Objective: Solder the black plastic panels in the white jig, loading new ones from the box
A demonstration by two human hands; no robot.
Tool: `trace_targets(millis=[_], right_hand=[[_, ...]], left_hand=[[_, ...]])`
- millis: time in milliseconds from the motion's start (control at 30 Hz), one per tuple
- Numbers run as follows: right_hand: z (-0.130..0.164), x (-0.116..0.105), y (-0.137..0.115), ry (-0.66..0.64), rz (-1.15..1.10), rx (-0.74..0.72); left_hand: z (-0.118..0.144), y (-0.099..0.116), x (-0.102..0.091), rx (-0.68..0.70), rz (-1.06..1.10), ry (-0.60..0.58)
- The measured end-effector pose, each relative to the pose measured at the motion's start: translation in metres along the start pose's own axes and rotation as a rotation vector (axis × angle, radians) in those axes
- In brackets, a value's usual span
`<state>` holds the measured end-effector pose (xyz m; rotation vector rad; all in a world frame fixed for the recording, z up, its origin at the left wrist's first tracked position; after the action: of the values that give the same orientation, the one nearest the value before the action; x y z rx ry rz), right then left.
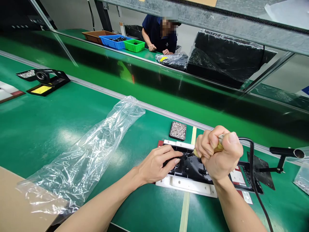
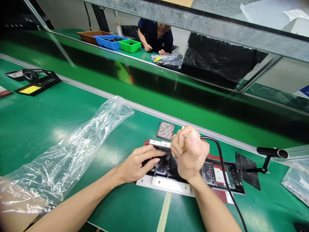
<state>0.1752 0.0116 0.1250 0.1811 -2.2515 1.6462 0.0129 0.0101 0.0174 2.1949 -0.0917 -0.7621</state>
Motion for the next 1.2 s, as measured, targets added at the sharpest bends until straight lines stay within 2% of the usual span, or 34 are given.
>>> trace_targets(millis=[467, 1200], right_hand=[[-0.0002, -0.0006, 0.0009, -0.035, 0.006, -0.014], [-0.0001, 0.0008, 0.0009, 0.002, -0.011, -0.01]], left_hand=[[0.0, -0.0001, 0.0, -0.008, 0.008, -0.003], [-0.0005, 0.0011, -0.0007, -0.013, -0.013, -0.01]])
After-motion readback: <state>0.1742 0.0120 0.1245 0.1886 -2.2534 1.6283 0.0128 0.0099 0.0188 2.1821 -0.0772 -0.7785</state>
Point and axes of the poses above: each hand's wrist, its own z-axis away from the middle knuckle, its own x-axis out of the palm, y = z × x, the point moved 2 cm from there along -z, towards the middle knuckle, and after that the axes turned 1 degree about x, right-handed, at the moved point
